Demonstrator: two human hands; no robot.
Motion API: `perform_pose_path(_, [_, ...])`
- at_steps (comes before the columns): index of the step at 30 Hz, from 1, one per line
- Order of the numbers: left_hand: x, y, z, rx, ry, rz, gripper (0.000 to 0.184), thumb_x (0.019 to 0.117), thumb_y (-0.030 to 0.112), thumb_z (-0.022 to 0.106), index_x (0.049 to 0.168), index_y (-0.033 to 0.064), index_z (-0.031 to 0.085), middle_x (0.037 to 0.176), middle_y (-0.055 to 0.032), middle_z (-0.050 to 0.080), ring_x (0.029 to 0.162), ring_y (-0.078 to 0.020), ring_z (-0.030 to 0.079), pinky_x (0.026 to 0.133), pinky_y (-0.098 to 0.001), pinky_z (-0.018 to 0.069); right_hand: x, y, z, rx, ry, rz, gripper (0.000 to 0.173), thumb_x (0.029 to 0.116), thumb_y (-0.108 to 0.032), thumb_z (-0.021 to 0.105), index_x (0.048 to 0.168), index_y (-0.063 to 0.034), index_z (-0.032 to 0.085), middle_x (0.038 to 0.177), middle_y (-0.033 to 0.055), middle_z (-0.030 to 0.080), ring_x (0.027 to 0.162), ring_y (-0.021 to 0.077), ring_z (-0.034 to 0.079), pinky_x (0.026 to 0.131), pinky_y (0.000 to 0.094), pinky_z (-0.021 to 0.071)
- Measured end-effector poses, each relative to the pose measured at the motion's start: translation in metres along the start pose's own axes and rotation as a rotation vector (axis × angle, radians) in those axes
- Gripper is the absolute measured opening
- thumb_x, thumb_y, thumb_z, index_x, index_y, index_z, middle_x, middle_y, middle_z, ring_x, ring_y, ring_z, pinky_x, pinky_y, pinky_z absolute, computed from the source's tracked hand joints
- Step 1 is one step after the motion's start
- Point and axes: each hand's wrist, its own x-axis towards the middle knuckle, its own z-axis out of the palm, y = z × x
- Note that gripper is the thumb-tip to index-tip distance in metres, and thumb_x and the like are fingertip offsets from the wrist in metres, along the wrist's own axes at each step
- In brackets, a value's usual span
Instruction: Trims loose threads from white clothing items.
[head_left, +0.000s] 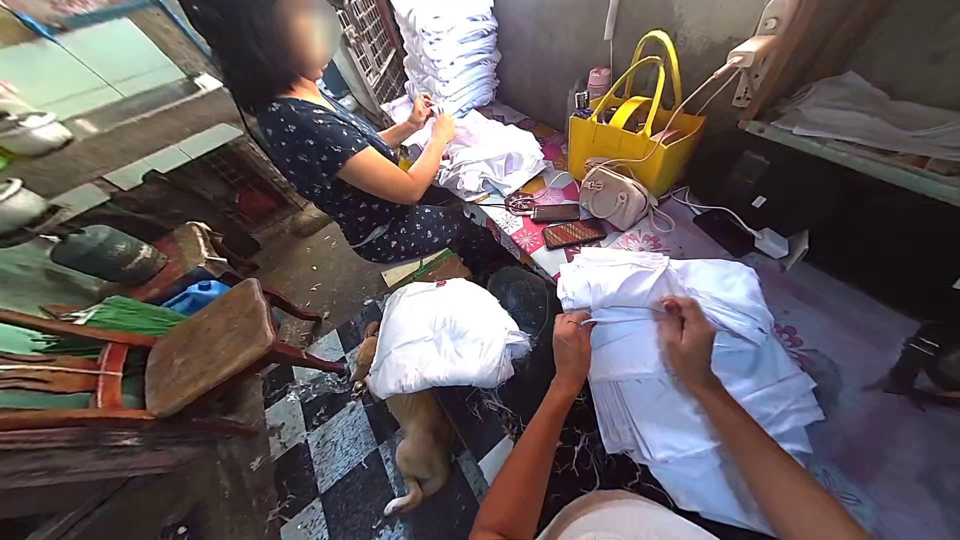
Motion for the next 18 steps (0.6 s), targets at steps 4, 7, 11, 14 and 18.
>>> perform_pose_path(4, [0.031,0.040,-0.015,-0.353,-0.043,-0.004,0.016,0.0958,-0.001,0.060,0.106,-0.0104,0.068,0.097,-0.0156,0.072,0.093,-0.0135,0.069,0.089,-0.0297,0.0554,-0.026,-0.009,0.008,-0.046,-0.053,-0.015,0.042,0.0954,-0.030,0.069,0.119,0.0044,0.072,0.100,0.0219,0.074,0.081,0.0361,0.073,0.067,0.0537,0.0565])
perform_pose_path(7, [0.046,0.046,-0.016,-0.482,-0.118,0.033,0.016,0.0975,0.000,0.058,0.108,-0.0080,0.068,0.093,-0.0073,0.071,0.087,-0.0051,0.066,0.084,-0.0239,0.0548,-0.012,-0.005,0.007,-0.019,-0.043,0.071,0.035,0.0954,-0.022,0.070,0.120,0.0033,0.072,0.106,0.0216,0.074,0.083,0.0350,0.072,0.071,0.0542,0.0552])
perform_pose_path(11, [0.027,0.024,-0.010,-0.581,-0.148,-0.308,0.032,0.0966,0.007,0.065,0.122,-0.0096,0.054,0.092,-0.0094,0.069,0.080,-0.0082,0.065,0.074,-0.0271,0.0547,-0.002,0.004,0.005,0.010,-0.084,0.207,0.033,0.0957,-0.019,0.070,0.118,0.0045,0.069,0.097,0.0216,0.073,0.080,0.0353,0.070,0.074,0.0561,0.0535])
perform_pose_path(14, [0.010,0.010,0.002,-0.398,-0.142,-0.597,0.042,0.0943,0.028,0.074,0.114,-0.0074,0.060,0.084,-0.0097,0.063,0.065,-0.0120,0.057,0.063,-0.0313,0.0506,-0.004,0.010,0.008,0.023,-0.100,0.175,0.022,0.0970,-0.013,0.066,0.108,0.0054,0.073,0.099,0.0226,0.074,0.085,0.0359,0.072,0.078,0.0560,0.0549])
perform_pose_path(18, [0.013,0.013,0.007,-0.331,-0.155,-0.453,0.027,0.0939,0.017,0.073,0.103,-0.0075,0.068,0.089,-0.0151,0.071,0.082,-0.0180,0.068,0.081,-0.0391,0.0556,-0.010,0.019,0.007,0.220,-0.094,0.167,0.017,0.0959,-0.011,0.067,0.100,0.0054,0.072,0.089,0.0135,0.071,0.076,0.0083,0.063,0.073,0.0226,0.0521])
